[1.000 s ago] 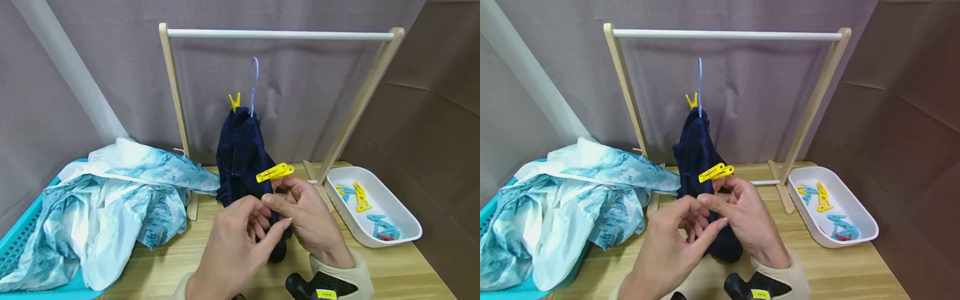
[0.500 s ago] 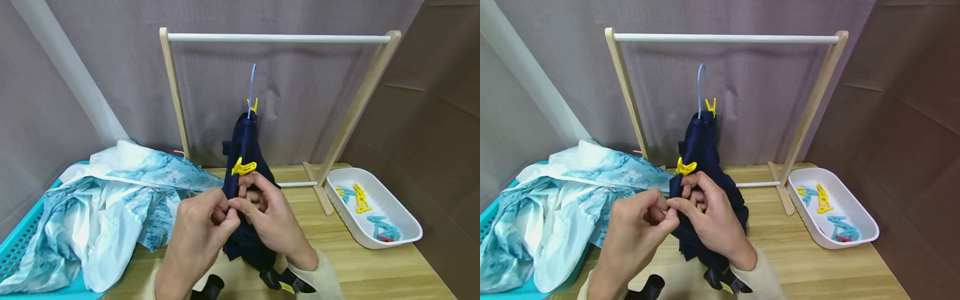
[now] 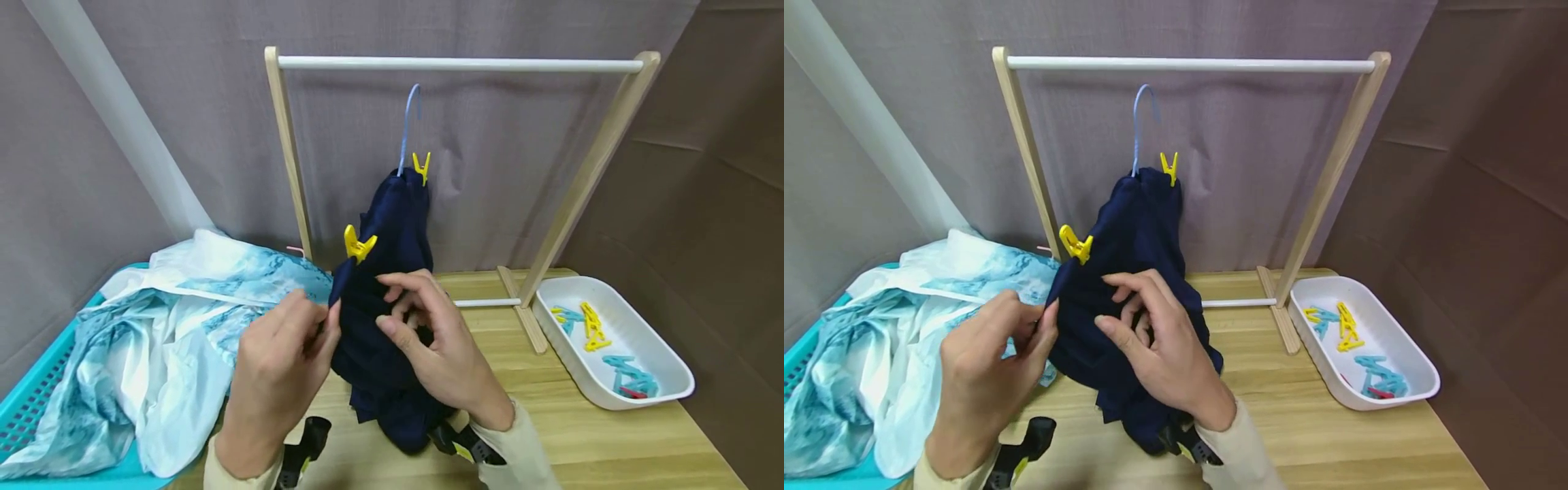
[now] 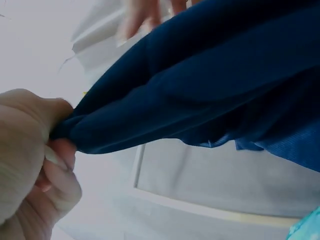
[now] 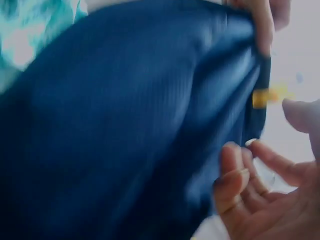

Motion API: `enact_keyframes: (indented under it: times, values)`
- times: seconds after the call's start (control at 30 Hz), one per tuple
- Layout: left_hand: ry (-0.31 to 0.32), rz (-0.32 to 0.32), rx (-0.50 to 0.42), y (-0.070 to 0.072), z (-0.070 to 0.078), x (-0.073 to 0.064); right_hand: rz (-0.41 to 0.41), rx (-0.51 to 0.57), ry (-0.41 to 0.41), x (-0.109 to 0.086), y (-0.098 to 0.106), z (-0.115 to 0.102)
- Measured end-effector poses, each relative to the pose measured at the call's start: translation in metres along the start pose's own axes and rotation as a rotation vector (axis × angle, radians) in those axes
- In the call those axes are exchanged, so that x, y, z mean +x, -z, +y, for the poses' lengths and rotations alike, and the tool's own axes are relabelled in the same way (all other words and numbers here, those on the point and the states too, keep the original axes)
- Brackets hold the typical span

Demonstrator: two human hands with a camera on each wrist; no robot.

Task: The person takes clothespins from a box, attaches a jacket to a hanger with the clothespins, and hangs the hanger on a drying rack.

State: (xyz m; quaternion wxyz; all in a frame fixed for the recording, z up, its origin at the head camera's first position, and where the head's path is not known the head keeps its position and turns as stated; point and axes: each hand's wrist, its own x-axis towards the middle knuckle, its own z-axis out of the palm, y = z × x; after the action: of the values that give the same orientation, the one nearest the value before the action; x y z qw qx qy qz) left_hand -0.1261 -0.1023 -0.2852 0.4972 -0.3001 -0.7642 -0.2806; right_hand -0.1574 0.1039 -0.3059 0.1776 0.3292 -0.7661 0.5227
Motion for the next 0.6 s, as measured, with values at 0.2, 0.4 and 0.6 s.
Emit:
enact_keyframes:
  times: [0.2,0.4,0.6]
  values:
    - [-0.006,0.215,0.029,0.005,-0.006,0.0,0.077,-0.221,-0.17,0.002,0.023,0.019]
    - [0.061,0.454,0.061,-0.001,-0.015,0.003,0.029,-0.3,-0.298,0.004,0.033,0.032]
    - [0.171,0.559,0.068,-0.015,-0.034,0.01,-0.135,-0.302,-0.418,0.002,0.03,0.043]
